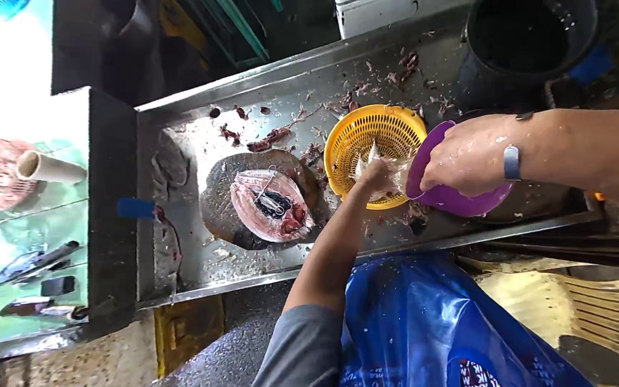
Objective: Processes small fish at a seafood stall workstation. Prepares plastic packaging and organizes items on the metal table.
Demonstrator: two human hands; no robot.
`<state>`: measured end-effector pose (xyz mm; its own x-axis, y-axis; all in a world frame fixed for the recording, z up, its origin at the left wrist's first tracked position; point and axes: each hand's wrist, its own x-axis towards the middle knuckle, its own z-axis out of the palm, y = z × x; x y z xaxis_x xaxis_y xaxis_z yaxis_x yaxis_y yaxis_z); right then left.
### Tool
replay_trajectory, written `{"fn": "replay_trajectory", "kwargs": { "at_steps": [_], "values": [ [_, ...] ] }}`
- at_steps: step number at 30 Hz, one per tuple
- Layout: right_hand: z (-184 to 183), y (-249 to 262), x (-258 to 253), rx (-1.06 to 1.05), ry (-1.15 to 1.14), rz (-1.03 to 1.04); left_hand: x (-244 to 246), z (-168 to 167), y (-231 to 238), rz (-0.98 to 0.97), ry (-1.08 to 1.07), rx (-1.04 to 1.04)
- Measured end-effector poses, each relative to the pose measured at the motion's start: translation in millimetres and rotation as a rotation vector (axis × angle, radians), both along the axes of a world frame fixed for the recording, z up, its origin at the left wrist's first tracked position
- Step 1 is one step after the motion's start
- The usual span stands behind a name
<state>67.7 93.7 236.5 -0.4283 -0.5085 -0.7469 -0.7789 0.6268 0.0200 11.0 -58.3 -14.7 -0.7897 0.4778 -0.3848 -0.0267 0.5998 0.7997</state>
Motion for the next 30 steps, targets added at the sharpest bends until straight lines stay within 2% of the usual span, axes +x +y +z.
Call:
{"fn": "replay_trajectory", "kwargs": {
  "at_steps": [1,3,7,10,12,15,21,22,23,24,25,26,27,28,29,30],
  "values": [
    [2.1,-2.4,0.1,0.001,0.016,0.006,1.0,7.4,-3.9,0.012,-0.038,-0.023],
    [9.2,-7.1,0.0,0.028,0.043,0.005,1.5,5.6,-6.0,0.135,-0.128,0.065],
    [20.2,-6.9,-0.1,0.064,0.068,-0.009,3.0,19.6,3.0,0.075,-0.086,-0.021],
    [27.6,-7.9,1.3,0.115,0.091,-0.048,9.8,36.4,22.9,0.115,-0.234,0.151],
    [36.1,-9.9,2.1,0.154,0.087,-0.083,9.3,46.3,33.6,0.04,-0.195,0.167],
    [48.0,-16.0,5.8,0.186,0.103,-0.147,6.0,44.2,38.3,-0.054,-0.142,0.231],
    [45.5,-27.8,0.7,0.173,0.244,-0.088,9.1,65.7,38.3,0.107,-0.223,0.218],
    [34.1,-22.6,-9.0,0.101,0.255,-0.058,8.2,66.2,36.6,0.141,-0.236,0.213],
    [6.7,-5.9,-26.1,-0.085,0.3,0.004,4.5,61.6,34.5,0.162,-0.239,0.219],
    [-45.5,17.8,-50.5,-0.449,0.441,0.092,0.9,57.2,31.7,0.173,-0.236,0.216],
    [-72.8,23.9,-66.4,-0.546,0.484,0.112,-0.8,56.4,27.9,0.18,-0.231,0.212],
    [-82.6,21.3,-71.0,-0.575,0.521,0.117,-1.0,58.1,23.2,0.185,-0.223,0.214],
    [-77.0,12.7,-64.0,-0.592,0.562,0.123,0.2,60.3,17.4,0.192,-0.203,0.242],
    [-53.5,-1.5,-47.1,-0.534,0.578,0.129,0.4,58.1,11.2,0.198,-0.171,0.281],
    [6.4,-33.4,-21.2,-0.101,0.39,0.053,2.8,59.5,6.0,0.197,-0.136,0.319],
    [35.2,-54.1,-5.5,0.087,0.322,0.021,6.6,67.6,3.3,0.197,-0.117,0.322]
  ]
}}
